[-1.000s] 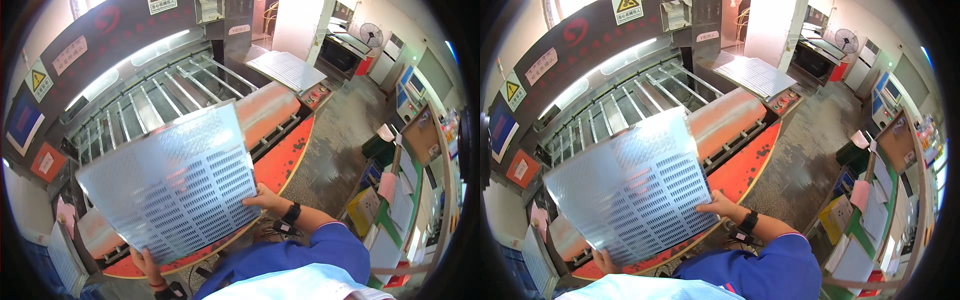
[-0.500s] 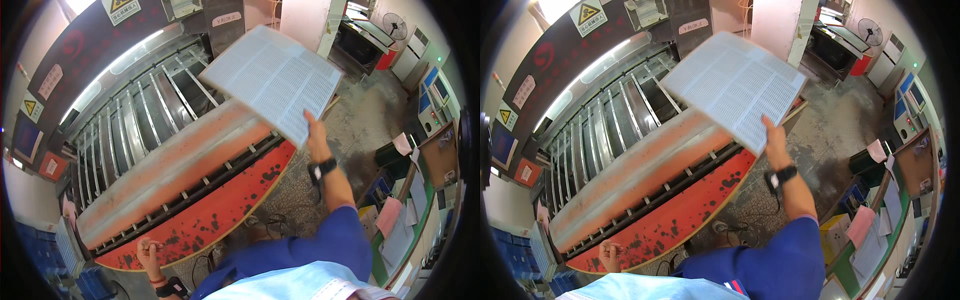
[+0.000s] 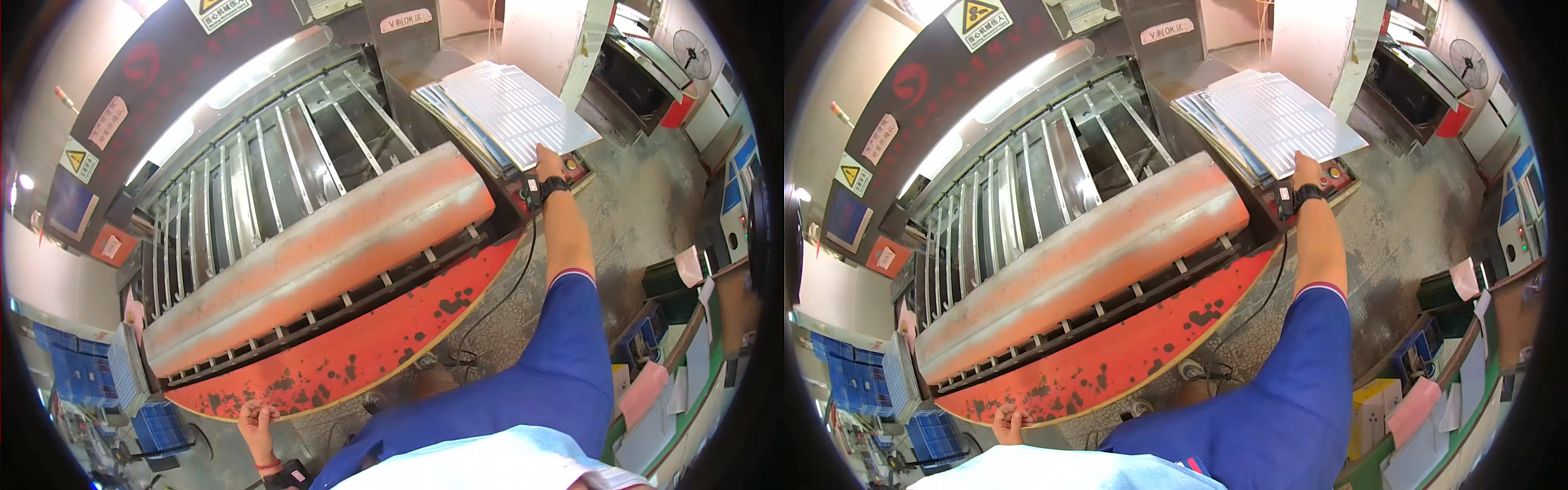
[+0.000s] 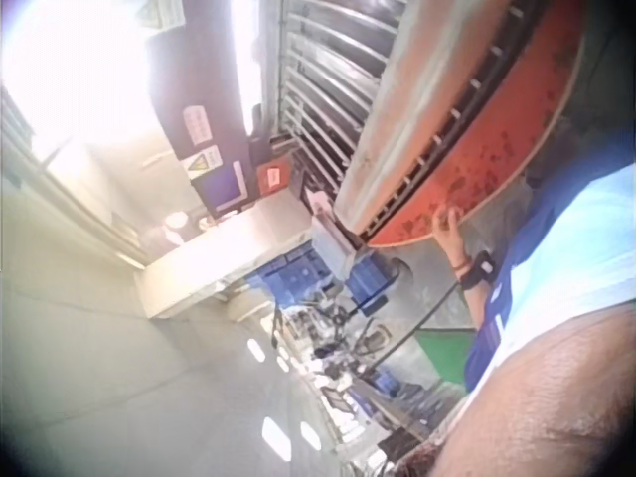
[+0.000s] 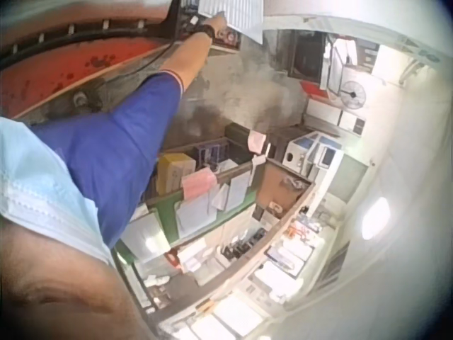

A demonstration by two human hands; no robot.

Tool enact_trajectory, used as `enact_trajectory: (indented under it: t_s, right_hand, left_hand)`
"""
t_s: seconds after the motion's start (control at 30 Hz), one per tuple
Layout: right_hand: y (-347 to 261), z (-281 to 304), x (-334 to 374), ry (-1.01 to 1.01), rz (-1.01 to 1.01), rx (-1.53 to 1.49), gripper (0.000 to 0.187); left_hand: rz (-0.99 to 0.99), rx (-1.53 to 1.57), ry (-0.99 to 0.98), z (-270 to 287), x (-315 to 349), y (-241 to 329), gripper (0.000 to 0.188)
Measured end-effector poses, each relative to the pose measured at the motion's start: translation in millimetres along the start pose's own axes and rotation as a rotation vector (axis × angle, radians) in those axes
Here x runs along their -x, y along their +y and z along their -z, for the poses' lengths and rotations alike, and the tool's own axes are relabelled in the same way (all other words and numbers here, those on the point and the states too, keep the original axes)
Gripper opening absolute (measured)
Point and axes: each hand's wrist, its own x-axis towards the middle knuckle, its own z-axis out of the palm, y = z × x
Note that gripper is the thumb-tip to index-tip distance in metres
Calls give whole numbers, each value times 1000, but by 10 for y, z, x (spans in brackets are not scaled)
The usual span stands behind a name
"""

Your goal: Transferring printed sheets from one processing machine to another and stacking them.

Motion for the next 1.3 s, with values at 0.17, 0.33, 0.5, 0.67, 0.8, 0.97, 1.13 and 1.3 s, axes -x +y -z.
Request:
enact_trajectory:
  t_s: [0.17, 0.33, 0.5, 0.67, 0.8, 0.97, 1.13, 1.3]
  right_hand:
    - [-73, 161, -140, -30, -139, -210, 25]
    - [-106, 199, -215, -124, -52, 107, 27]
    - [-119, 107, -98, 85, -73, -137, 26]
    - [-49, 34, -135, 126, 50, -202, 27]
    - [-14, -107, -112, 116, -62, -157, 25]
    - [-143, -375, -126, 243, -831, -1519, 34]
    - [-194, -481, -279, 101, -895, -1675, 30]
    - [-244, -464, -461, -32, -892, -1397, 21]
  left_hand:
    - [33, -10, -52, -120, -99, -54, 14]
    - [67, -27, -83, -157, -173, -128, 14]
    - [54, -16, -82, -132, -154, -156, 11]
    - [104, -14, -65, -194, -137, -124, 11]
    - [106, -12, -31, -206, -114, -134, 10]
    - [141, 22, -32, -229, -103, -234, 7]
    - [116, 18, -60, -294, -150, -248, 6]
    - [160, 30, -74, -367, -163, -255, 7]
